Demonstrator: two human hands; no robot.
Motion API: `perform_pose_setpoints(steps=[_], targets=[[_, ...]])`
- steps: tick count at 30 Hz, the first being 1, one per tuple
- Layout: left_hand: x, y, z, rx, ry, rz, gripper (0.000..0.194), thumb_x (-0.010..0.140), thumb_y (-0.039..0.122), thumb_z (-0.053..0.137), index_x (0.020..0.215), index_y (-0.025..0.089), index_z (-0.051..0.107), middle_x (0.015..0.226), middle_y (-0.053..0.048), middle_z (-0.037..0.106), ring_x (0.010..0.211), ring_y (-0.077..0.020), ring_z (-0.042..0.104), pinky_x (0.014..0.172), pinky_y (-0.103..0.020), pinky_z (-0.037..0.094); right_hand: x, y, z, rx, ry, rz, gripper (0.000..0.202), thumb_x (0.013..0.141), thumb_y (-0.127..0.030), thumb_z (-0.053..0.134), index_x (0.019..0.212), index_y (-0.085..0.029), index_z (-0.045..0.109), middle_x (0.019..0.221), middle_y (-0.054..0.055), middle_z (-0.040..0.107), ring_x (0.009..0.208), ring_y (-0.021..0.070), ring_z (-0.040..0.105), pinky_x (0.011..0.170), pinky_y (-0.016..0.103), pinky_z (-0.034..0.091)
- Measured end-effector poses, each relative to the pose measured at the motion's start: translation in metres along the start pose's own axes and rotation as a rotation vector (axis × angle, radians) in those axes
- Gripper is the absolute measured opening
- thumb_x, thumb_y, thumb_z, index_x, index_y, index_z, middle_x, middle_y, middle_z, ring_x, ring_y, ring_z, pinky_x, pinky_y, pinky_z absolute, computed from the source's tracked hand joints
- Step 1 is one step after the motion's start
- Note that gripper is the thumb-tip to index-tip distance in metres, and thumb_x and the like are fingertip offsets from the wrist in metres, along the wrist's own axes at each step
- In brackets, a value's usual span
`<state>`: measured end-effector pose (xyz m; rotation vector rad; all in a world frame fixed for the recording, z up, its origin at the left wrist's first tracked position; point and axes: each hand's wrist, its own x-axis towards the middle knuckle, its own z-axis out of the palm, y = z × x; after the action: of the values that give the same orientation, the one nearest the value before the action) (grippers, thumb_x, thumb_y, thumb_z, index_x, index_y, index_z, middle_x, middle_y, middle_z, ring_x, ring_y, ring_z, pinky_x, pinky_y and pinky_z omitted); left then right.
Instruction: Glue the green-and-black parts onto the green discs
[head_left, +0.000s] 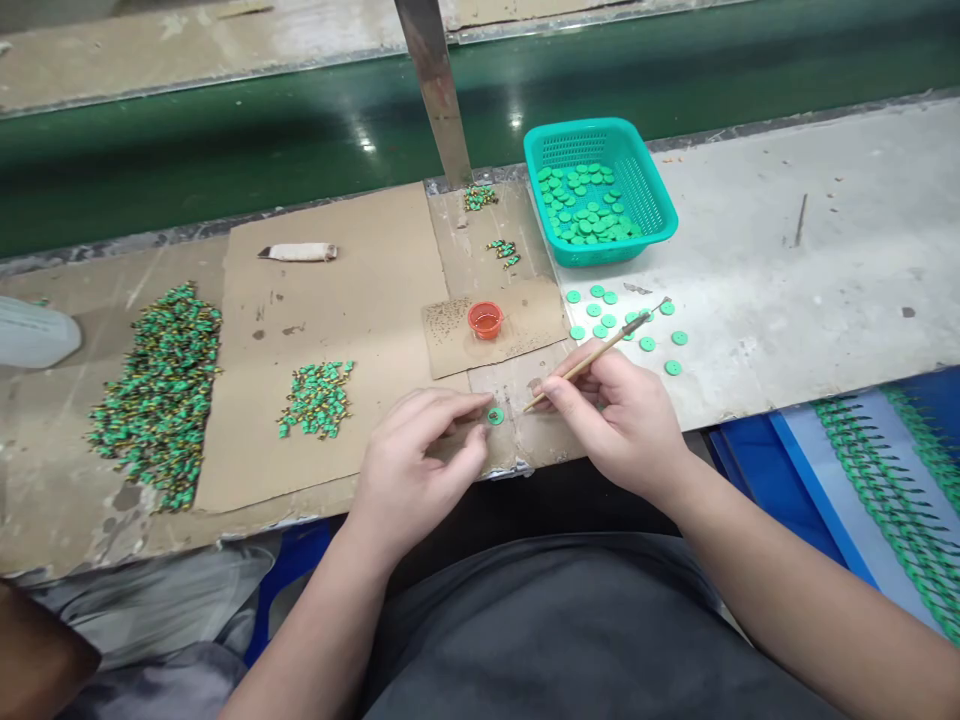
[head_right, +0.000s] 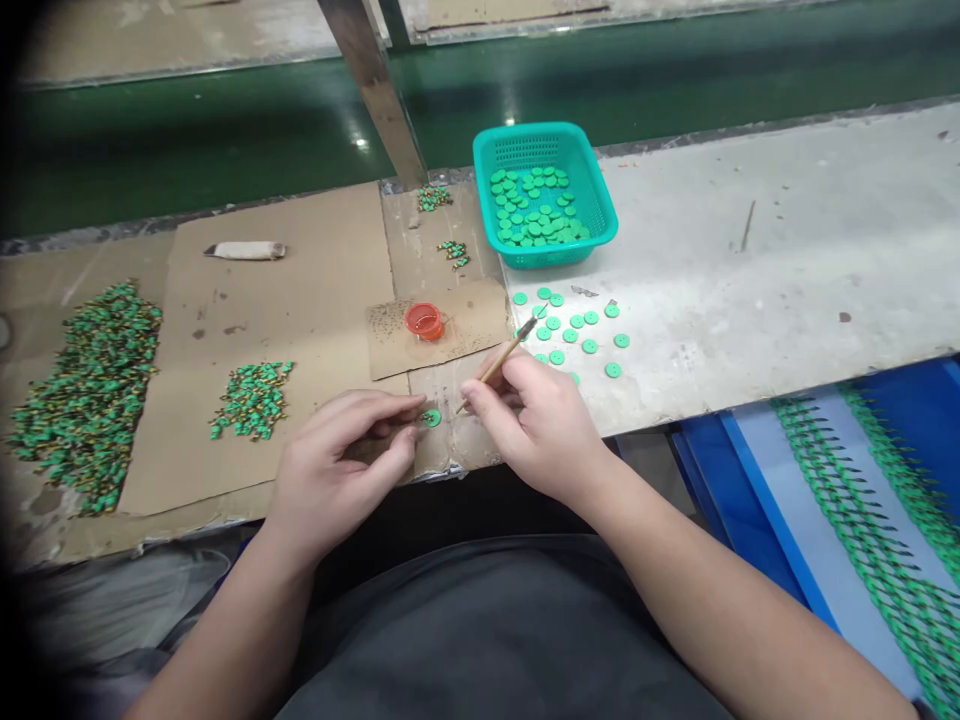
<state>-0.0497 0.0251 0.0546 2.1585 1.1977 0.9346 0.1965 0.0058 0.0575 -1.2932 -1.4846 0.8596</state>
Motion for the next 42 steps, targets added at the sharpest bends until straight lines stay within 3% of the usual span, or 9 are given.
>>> perform_pose_setpoints(steps=[5, 10, 14, 19, 28, 42], targets=[[0.003, 0.001, -0.001, -0.079, -0.034, -0.022, 0.012, 0.105, 0.024, 0.076, 0.112, 0.025, 0.086, 0.104, -0.003, 0.082, 0.096, -0.0169, 0.075, 0.086, -0.030, 0.061, -0.012, 0.003, 0.001, 0.102, -0.008, 0.041, 0.018, 0.111, -0.039, 0.071, 0.100, -0.025, 0.071, 0.093, 0.005, 0.082, 0.086, 0.0239, 0.086, 0.077, 0.037, 0.074], [0.010, 0.010, -0.004, -0.216, -0.004, -0.198, 0.014, 0.102, 0.031, 0.078, 0.094, 0.025, 0.088, 0.093, -0.005, 0.083, 0.088, -0.0188, 0.076, 0.077, -0.029, 0.060, -0.019, -0.002, -0.003, 0.166, 0.023, 0.057, 0.019, 0.109, -0.039, 0.074, 0.097, -0.025, 0.071, 0.090, 0.005, 0.082, 0.086, 0.0253, 0.088, 0.078, 0.037, 0.075], [0.016, 0.028, -0.020, -0.293, -0.013, -0.296, 0.026, 0.102, 0.042, 0.078, 0.088, 0.022, 0.086, 0.083, -0.006, 0.082, 0.076, -0.0191, 0.077, 0.067, -0.028, 0.061, -0.024, -0.003, -0.004, 0.202, 0.022, 0.110, 0.028, 0.108, -0.049, 0.077, 0.096, -0.025, 0.072, 0.090, 0.007, 0.085, 0.085, 0.0272, 0.089, 0.080, 0.039, 0.077], [0.025, 0.056, -0.043, -0.519, -0.017, -0.389, 0.037, 0.089, 0.055, 0.093, 0.077, 0.020, 0.083, 0.077, -0.006, 0.080, 0.073, -0.0184, 0.074, 0.068, -0.028, 0.063, -0.029, 0.001, -0.001, 0.262, 0.009, 0.153, 0.041, 0.105, -0.063, 0.079, 0.095, -0.024, 0.072, 0.090, 0.010, 0.087, 0.084, 0.0287, 0.090, 0.081, 0.040, 0.078], [0.032, 0.085, -0.051, -0.636, -0.053, -0.405, 0.030, 0.087, 0.043, 0.093, 0.071, 0.022, 0.078, 0.071, -0.003, 0.074, 0.066, -0.0145, 0.065, 0.061, -0.025, 0.057, -0.030, 0.003, -0.002, 0.255, -0.004, 0.122, 0.042, 0.106, -0.064, 0.076, 0.091, -0.025, 0.071, 0.088, 0.009, 0.086, 0.081, 0.0285, 0.090, 0.076, 0.039, 0.078], [0.042, 0.089, -0.051, -0.698, -0.110, -0.451, 0.034, 0.083, 0.043, 0.092, 0.066, 0.021, 0.073, 0.065, -0.002, 0.067, 0.060, -0.0129, 0.057, 0.058, -0.025, 0.053, -0.030, 0.005, 0.001, 0.253, -0.001, 0.104, 0.040, 0.108, -0.060, 0.075, 0.091, -0.025, 0.073, 0.086, 0.007, 0.083, 0.080, 0.0274, 0.088, 0.076, 0.038, 0.078]])
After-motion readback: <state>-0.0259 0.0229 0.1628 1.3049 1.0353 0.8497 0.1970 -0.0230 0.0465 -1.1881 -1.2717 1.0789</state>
